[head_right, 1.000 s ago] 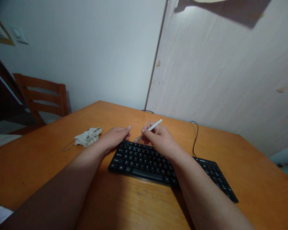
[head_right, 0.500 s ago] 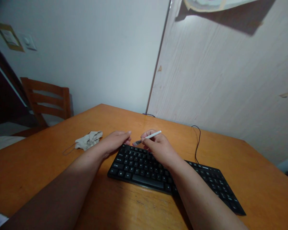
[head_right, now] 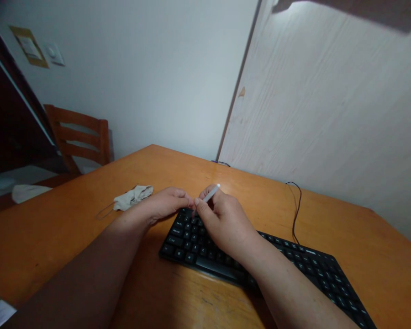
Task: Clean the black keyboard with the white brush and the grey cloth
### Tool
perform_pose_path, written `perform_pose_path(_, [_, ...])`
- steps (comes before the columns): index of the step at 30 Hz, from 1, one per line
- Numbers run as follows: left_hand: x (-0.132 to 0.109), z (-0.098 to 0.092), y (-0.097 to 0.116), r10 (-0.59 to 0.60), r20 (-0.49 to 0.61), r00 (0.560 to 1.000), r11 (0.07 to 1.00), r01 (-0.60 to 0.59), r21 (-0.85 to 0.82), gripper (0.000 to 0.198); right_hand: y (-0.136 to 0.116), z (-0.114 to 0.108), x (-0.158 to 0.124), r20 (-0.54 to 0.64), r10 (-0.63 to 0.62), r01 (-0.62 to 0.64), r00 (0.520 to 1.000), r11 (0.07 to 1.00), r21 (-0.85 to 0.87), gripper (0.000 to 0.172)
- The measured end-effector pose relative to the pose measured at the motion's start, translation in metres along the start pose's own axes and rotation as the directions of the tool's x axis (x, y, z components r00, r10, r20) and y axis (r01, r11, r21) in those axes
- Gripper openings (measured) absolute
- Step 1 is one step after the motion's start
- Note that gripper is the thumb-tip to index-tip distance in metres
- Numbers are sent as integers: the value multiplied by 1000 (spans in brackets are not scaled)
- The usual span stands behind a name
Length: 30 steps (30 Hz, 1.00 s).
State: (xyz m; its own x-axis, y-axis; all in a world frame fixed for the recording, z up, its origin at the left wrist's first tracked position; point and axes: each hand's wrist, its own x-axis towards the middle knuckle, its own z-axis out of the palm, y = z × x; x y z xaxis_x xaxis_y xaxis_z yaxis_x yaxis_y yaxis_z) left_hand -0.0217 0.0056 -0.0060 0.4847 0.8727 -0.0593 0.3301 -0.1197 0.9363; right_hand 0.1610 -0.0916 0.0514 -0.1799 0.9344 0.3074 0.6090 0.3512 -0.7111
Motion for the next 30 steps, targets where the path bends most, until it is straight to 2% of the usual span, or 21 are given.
perform_pose_path(5, [-3,-6,-1,4,50,999,1000,-3,-11,29,-2,10,10,-53,1,-7,999,994,-105,23])
perform_pose_path(10, [-2,-11,-4,-13,67,998,1000,13,-8,20,3,23,6,1,-9,10,1000,989,-148,27])
perform_pose_path(19, [-4,-14,-6,-5,98,995,1000,6,-16,15,8,28,-1,56,-44,57,997,963,-265,25])
perform_pose_path(23, [-4,-15,-7,10,107,994,1000,-11,3,14,8,30,-3,110,-72,95,991,971,-218,22])
perform_pose_path(26, [-3,-15,-8,7,128,992,1000,-8,9,17,8,30,-3,64,-63,72,996,986,-152,24])
perform_pose_path(28, [-2,-15,-8,6,137,990,1000,-8,13,18,9,30,-2,20,-53,55,998,985,-161,25])
perform_pose_path(30, [-2,-15,-10,15,143,990,999,-19,26,20,9,30,-2,35,-48,54,998,980,-191,25])
